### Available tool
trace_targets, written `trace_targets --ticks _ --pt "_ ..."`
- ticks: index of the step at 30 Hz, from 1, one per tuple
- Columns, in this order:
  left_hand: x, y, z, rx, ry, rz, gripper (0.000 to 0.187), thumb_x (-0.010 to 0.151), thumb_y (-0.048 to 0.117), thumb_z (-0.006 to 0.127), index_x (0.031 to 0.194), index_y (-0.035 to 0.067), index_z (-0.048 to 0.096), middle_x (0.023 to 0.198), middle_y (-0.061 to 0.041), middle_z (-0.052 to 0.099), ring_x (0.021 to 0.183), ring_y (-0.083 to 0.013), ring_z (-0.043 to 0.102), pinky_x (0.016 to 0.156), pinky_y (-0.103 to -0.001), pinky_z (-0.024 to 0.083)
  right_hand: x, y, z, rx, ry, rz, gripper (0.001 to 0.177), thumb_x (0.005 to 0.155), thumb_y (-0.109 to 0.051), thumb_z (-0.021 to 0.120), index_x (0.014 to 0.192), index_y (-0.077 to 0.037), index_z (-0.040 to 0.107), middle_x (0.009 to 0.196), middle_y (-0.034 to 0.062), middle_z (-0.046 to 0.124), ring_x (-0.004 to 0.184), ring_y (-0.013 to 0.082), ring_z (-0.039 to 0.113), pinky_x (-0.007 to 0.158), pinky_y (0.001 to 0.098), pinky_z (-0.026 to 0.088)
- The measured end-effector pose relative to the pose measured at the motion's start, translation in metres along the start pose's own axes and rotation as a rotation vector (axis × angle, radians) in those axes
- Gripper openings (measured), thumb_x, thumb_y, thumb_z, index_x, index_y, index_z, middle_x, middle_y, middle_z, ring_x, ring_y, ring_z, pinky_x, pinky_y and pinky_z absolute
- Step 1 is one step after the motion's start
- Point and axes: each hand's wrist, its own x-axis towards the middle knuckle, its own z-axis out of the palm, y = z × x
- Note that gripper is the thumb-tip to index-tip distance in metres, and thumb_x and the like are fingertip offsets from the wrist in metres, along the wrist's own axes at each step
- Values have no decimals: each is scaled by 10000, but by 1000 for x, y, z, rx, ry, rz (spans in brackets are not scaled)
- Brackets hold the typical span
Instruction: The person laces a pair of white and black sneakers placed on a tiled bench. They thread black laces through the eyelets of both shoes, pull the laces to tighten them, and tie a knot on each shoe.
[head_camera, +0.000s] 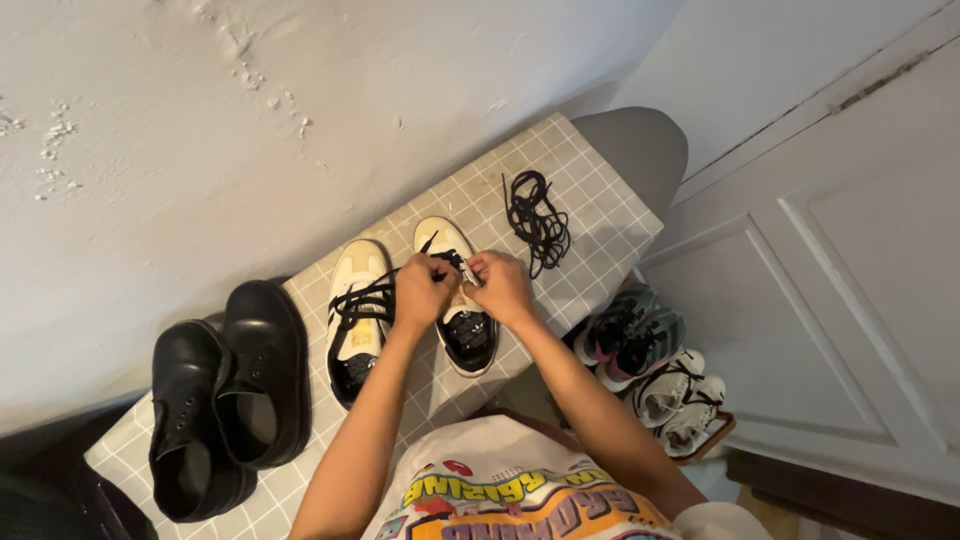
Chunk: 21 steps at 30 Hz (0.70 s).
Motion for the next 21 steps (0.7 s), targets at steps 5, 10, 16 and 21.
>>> trace_targets --ticks 5,10,16,21 --pt "-12 13 10 59 79 -36 137 783 165 749 842 42 771 978 -173 656 891 -370 673 795 -448 540 1 19 7 117 33 -7 308 787 -100 780 1076 1 751 979 131 791 885 200 786 806 294 616" --pt "-14 19 16 105 137 -16 121 812 169 750 859 61 778 1002 -147 636 919 -351 658 784 -450 528 3 30 10 163 42 -21 288 794 -73 769 1070 8 756 960 138 793 857 191 787 784 296 621" --pt "-12 13 22 148 144 9 108 797 167 765 851 75 784 994 -128 625 924 -340 647 803 -452 525 1 30 9 184 28 9 263 805 -57 757 1063 -2 763 942 135 801 832 175 788 769 289 615" --pt "-10 17 30 163 150 -65 95 798 166 769 838 82 786 984 -117 613 943 -334 637 796 -452 516 3 33 8 178 22 26 230 850 -30 713 1073 -4 764 938 141 799 825 177 787 752 292 604"
